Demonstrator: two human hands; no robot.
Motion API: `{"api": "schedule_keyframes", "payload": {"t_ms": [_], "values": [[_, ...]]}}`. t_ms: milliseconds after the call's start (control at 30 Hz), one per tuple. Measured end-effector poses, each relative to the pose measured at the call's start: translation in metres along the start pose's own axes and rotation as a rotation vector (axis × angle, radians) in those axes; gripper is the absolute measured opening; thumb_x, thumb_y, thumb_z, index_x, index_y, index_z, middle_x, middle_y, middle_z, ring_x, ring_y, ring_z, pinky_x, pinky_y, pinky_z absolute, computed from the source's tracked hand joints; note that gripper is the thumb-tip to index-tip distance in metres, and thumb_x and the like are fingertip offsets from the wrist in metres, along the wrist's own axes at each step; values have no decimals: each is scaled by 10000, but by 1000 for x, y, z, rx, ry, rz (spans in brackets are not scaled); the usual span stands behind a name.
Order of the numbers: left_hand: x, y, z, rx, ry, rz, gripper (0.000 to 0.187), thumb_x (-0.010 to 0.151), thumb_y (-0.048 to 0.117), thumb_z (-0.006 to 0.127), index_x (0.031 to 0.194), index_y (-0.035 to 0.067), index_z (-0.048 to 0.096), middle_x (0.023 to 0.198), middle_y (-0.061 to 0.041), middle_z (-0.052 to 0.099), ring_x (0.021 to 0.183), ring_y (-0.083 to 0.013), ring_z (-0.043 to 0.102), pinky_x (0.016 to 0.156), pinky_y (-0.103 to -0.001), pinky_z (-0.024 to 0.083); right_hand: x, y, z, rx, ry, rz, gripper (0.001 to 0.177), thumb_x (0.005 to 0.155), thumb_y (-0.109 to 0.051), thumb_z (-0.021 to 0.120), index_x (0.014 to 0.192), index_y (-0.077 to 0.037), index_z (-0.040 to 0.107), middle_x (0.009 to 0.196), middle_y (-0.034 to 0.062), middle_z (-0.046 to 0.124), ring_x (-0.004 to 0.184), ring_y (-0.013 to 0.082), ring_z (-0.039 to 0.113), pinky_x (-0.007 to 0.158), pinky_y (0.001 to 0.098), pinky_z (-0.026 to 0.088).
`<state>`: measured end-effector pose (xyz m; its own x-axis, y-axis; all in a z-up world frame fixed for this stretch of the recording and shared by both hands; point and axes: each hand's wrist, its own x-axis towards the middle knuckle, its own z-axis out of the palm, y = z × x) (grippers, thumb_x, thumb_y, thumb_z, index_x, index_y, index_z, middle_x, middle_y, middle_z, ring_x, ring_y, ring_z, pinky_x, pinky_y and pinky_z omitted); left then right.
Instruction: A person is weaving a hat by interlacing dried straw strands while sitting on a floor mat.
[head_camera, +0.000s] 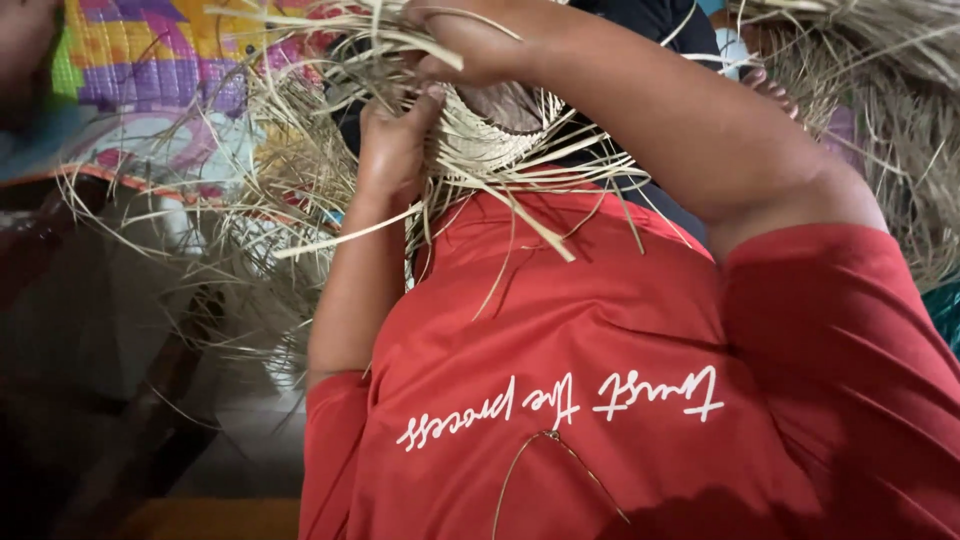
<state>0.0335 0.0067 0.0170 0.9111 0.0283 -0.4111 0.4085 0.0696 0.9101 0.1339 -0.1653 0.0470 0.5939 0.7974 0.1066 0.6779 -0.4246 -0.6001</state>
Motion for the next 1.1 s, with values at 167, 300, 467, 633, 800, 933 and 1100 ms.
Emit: {"api": "schedule_keyframes", "payload": {"t_ms": [167, 300, 467, 633, 800, 933, 1100], "values": [[5, -5, 3, -228, 33, -61, 139, 894, 89, 777, 834, -15, 706, 673, -43, 626, 512, -109, 521, 457, -248, 394, 0, -32, -14, 92, -26, 361, 311, 942, -178, 692, 1219, -38, 709, 818, 113, 757, 449, 228, 640, 385, 393, 507], [6, -9, 2, -289, 21, -8, 182, 899, 68, 753, 1038, -35, 698, 730, -19, 621, 550, -90, 504, 493, -225, 377, -10, -19, -1, 222, 187, 115, 214, 835, -39, 673, 1024, -2, 766, 921, 104, 746, 654, 240, 649, 625, 355, 546], [30, -31, -12, -195, -75, 52, 166, 916, 77, 676, 1050, -2, 733, 903, -92, 699, 796, -174, 620, 767, -285, 483, -52, -1, -26, 191, 222, -175, 270, 1005, -114, 762, 1182, 66, 668, 1051, 219, 687, 791, 353, 620, 722, 450, 517], [9, 0, 11, 5, 25, 140, 122, 936, 103, 724, 952, -17, 735, 592, -14, 601, 397, -99, 476, 340, -256, 341, -76, -32, -47, 358, -6, 205, 259, 956, -285, 696, 921, -28, 687, 783, 74, 686, 614, 213, 581, 607, 344, 505], [51, -63, -4, 352, 217, 656, 107, 877, -77, 617, 843, 6, 674, 750, -83, 729, 546, -145, 709, 416, -201, 582, -108, -53, -103, 867, 80, 3, 189, 960, -42, 719, 1140, -34, 662, 1094, 41, 658, 919, 140, 598, 878, 275, 507], [4, -6, 16, 276, 70, 461, 145, 940, 90, 707, 808, 34, 697, 629, -13, 599, 481, -107, 482, 416, -248, 362, -117, -65, -106, 644, 116, 154, 163, 1009, -82, 676, 1166, -36, 685, 1021, 42, 670, 813, 147, 576, 751, 298, 486], [7, -9, 13, 451, 71, 651, 205, 964, 83, 712, 804, -45, 710, 705, -140, 740, 535, -173, 693, 394, -258, 516, -123, -77, -111, 339, 161, 328, 185, 1073, -134, 622, 1198, -37, 715, 927, 44, 684, 677, 154, 548, 588, 327, 458]]}}
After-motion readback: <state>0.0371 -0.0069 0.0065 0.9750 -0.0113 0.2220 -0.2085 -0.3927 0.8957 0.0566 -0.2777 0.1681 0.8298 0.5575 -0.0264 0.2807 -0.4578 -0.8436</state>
